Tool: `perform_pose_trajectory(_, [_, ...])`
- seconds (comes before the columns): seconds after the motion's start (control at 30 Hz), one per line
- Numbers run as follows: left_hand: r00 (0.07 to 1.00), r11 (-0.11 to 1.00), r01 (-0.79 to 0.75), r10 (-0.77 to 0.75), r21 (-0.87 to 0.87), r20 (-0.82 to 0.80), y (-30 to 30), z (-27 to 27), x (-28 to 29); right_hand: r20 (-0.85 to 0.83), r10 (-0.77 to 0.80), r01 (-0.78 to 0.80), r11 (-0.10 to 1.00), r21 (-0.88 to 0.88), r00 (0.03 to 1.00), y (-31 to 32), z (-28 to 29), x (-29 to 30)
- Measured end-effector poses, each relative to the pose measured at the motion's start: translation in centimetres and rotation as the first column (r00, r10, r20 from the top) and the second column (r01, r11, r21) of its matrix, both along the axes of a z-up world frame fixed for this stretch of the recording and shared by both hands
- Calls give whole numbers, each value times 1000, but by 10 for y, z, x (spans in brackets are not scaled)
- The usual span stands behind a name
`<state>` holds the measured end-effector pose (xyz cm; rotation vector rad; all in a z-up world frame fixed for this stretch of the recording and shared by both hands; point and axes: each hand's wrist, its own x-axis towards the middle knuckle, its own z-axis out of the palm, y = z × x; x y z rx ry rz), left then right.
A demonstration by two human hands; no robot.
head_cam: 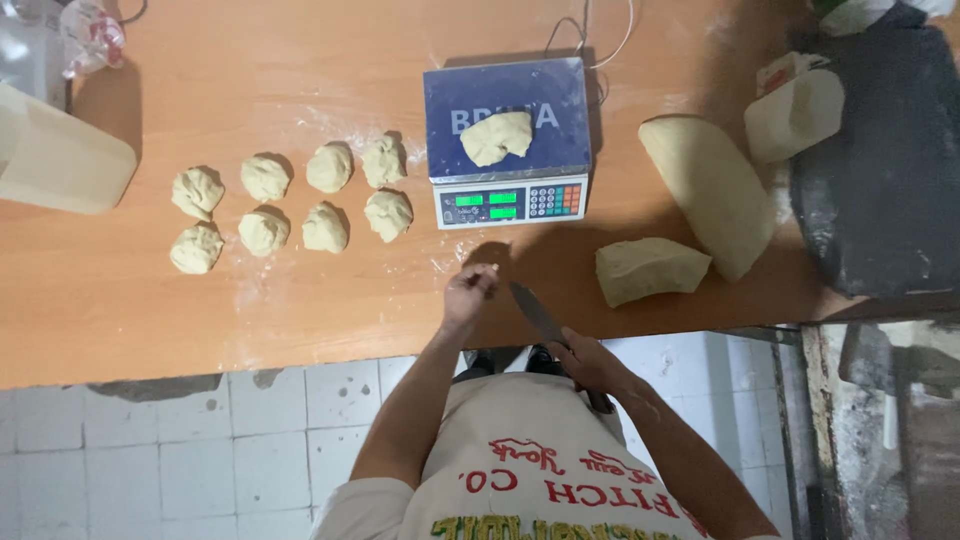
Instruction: Cutting a large piece of dough into smaller portions and weighing each on a digital scale for consistency.
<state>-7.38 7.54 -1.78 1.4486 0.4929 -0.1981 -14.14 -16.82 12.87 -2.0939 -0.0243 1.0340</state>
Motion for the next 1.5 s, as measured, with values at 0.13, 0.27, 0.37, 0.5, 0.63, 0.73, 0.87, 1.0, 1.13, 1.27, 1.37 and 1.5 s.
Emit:
perform_pose_trajectory(0.13, [992,977,107,-118,-182,-54,-2,99,18,101,-42,48,997,-64,994,-7,-17,-13])
perform_pose_trajectory(0.27, [938,908,339,-347,-246,11,-26,50,23,102,-80,86,995,-56,992,-9,-35,-8])
perform_pose_trajectory(0.37, [986,985,166,-164,-46,34,-43,32,42,81,-140,145,988,-55,987,-13,-24,2])
perform_pose_trajectory(0.5, [997,999,40,-40,5,73,-25,42,70,29,-111,113,987,-111,993,-50,-58,23])
perform_pose_trajectory(0.63, [995,962,-40,62,-269,73,-10,54,89,-10,-51,49,987,-153,999,-68,-51,51])
perform_pose_trajectory(0.73, [991,996,-86,89,-36,102,0,59,127,21,64,-60,989,-135,998,-80,-76,91])
perform_pose_trajectory(0.87, [989,830,-128,70,543,127,-6,90,178,-180,199,-218,972,-93,963,-66,-17,165])
perform_pose_trajectory(1.0, [988,636,-135,28,760,152,0,63,208,318,114,-74,988,-135,941,-44,-52,163])
perform_pose_trajectory(1.13, [988,643,-149,117,751,96,-3,90,201,687,410,-177,906,-386,600,-9,-70,207])
perform_pose_trajectory(1.27, [992,651,-124,63,749,109,3,69,211,883,435,49,892,-449,176,35,-75,252])
perform_pose_trajectory(1.37, [987,557,-128,-13,820,163,14,72,203,521,542,-159,778,-608,660,61,-49,273])
perform_pose_trajectory(1.5, [947,522,-221,-87,824,309,29,74,186,348,618,-361,736,-573,705,72,-28,263])
